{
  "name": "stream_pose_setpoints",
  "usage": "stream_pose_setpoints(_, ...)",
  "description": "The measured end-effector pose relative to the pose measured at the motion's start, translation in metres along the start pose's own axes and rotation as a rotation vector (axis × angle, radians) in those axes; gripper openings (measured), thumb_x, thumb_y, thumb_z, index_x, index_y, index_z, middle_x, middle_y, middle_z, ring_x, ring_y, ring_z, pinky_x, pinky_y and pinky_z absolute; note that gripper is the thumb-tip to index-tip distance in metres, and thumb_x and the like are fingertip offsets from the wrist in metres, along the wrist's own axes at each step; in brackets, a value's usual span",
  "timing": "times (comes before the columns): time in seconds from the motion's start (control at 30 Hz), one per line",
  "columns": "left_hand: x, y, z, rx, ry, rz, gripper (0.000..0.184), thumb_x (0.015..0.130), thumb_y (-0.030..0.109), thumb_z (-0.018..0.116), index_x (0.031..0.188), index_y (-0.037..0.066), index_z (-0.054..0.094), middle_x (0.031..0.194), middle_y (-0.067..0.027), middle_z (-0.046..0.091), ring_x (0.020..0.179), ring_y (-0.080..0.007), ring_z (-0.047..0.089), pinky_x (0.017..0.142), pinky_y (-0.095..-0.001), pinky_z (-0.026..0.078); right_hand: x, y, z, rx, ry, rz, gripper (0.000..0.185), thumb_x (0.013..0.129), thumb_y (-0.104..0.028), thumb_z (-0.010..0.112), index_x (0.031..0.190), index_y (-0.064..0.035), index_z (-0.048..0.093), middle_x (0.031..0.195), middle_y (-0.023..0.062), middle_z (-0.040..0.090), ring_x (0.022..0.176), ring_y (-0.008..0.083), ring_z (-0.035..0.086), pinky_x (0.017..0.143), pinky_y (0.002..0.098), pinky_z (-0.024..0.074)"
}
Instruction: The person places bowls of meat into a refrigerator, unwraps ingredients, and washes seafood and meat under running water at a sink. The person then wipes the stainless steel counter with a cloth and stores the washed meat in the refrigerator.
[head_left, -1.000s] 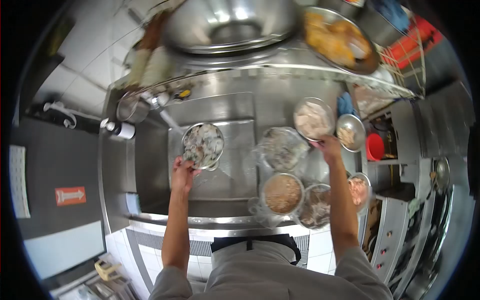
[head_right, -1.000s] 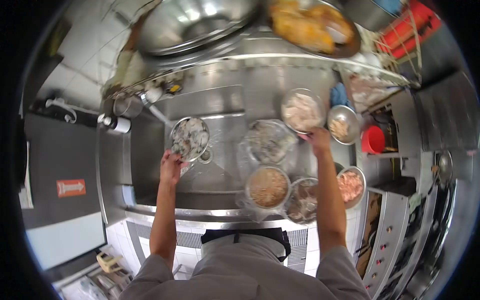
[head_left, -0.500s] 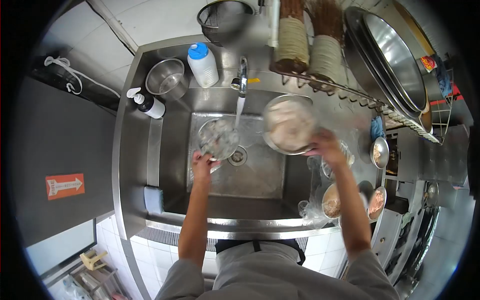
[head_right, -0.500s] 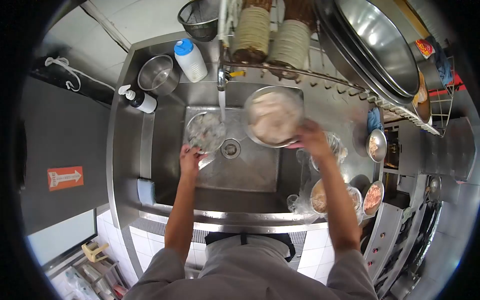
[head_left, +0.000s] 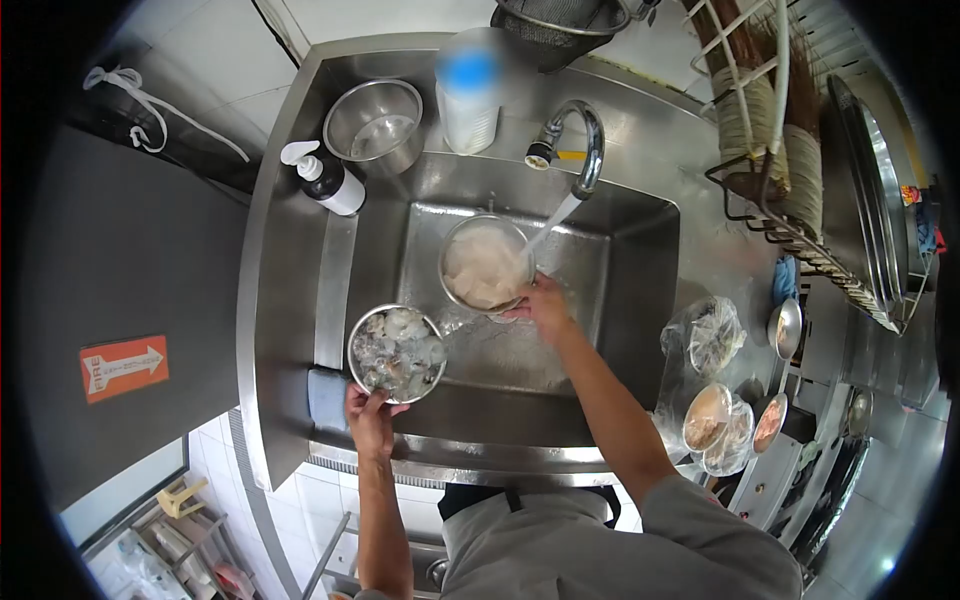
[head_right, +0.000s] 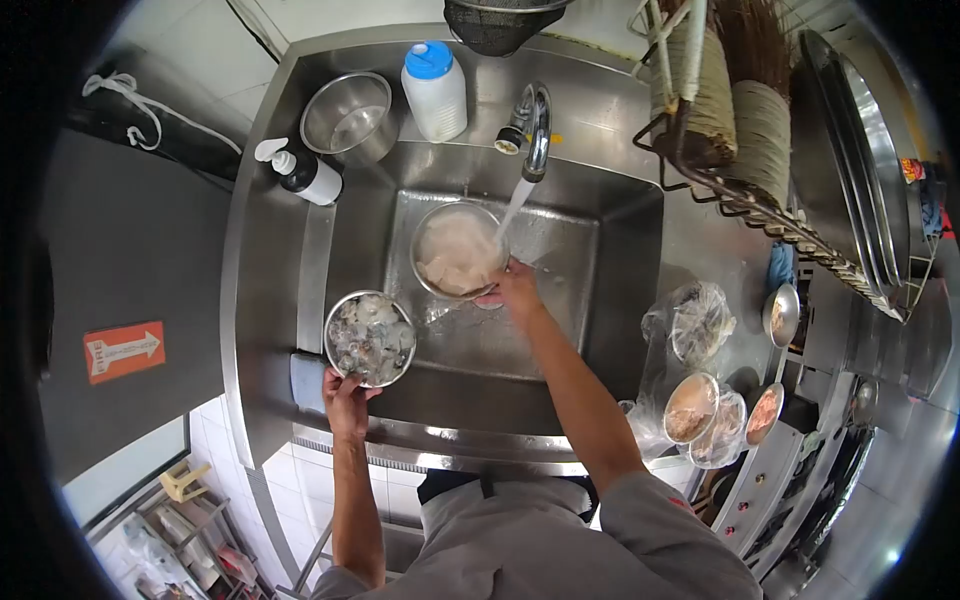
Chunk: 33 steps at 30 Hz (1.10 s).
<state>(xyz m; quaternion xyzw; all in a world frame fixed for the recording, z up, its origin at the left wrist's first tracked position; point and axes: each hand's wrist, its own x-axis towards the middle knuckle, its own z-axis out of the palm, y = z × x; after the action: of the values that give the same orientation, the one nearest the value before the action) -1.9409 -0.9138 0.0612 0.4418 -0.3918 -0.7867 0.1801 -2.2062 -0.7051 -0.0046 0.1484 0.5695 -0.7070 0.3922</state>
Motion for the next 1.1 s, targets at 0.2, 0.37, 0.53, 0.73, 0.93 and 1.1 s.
stream_pose_setpoints(0.2,0.004,0.0,0.001,-0.022,-0.032,-0.007,0.019,0.079,-0.006,0.054,0.095,0.005,0.05,0.091,-0.0112,0.061,0.075,-0.0197,0.065,0.055,-0.0352,0.062,0.015,-0.009,-0.009,0.054,0.069,-0.163,0.044,0.088,-0.002,0.052,0.131,0.0033,0.042,0.112,0.0196,0.061,0.09,0.032,0.067,0.067,0.0387,0.0633)
stream_pose_setpoints(0.37,0.007,0.0,0.006,-0.023,-0.054,-0.042,0.019,0.079,-0.006,0.054,0.092,0.006,0.048,0.088,-0.0095,0.061,0.071,-0.018,0.064,0.054,-0.035,0.062,-0.003,-0.007,-0.008,0.049,0.057,-0.149,0.043,0.089,-0.001,0.051,0.131,0.0018,0.043,0.111,0.0188,0.061,0.089,0.0308,0.067,0.066,0.037,0.0634)
stream_pose_setpoints(0.53,0.008,0.003,0.01,-0.014,-0.067,-0.044,0.018,0.08,-0.006,0.054,0.09,0.007,0.047,0.087,-0.0093,0.061,0.07,-0.018,0.064,0.055,-0.0344,0.062,-0.002,-0.003,0.0,0.065,0.101,-0.111,0.041,0.089,-0.003,0.053,0.129,0.0025,0.045,0.112,0.0183,0.061,0.088,0.0302,0.068,0.065,0.0349,0.0632)
stream_pose_setpoints(0.73,0.008,0.002,0.01,-0.029,-0.06,-0.037,0.018,0.08,-0.006,0.054,0.09,0.006,0.047,0.088,-0.0099,0.061,0.07,-0.0188,0.065,0.054,-0.0342,0.063,0.013,0.004,0.0,0.026,0.142,-0.154,0.04,0.088,-0.004,0.052,0.127,0.0019,0.046,0.108,0.0177,0.062,0.084,0.0262,0.068,0.066,0.0339,0.0626)
stream_pose_setpoints(0.93,0.008,0.0,0.007,-0.021,-0.056,-0.046,0.018,0.079,-0.006,0.053,0.091,0.006,0.047,0.089,-0.01,0.061,0.07,-0.0187,0.064,0.054,-0.0346,0.062,0.004,0.009,-0.006,0.012,0.026,-0.033,0.037,0.088,-0.005,0.054,0.124,0.0015,0.045,0.107,0.0186,0.062,0.085,0.0284,0.068,0.066,0.0348,0.0626)
stream_pose_setpoints(1.1,0.012,-0.002,0.004,-0.022,-0.039,-0.044,0.019,0.079,-0.006,0.053,0.091,0.006,0.046,0.088,-0.0098,0.06,0.07,-0.0181,0.063,0.054,-0.0347,0.062,0.028,0.041,-0.001,0.128,0.382,-0.177,0.039,0.084,0.001,0.05,0.123,0.0038,0.045,0.114,0.0224,0.056,0.091,0.0338,0.066,0.063,0.0377,0.0632)
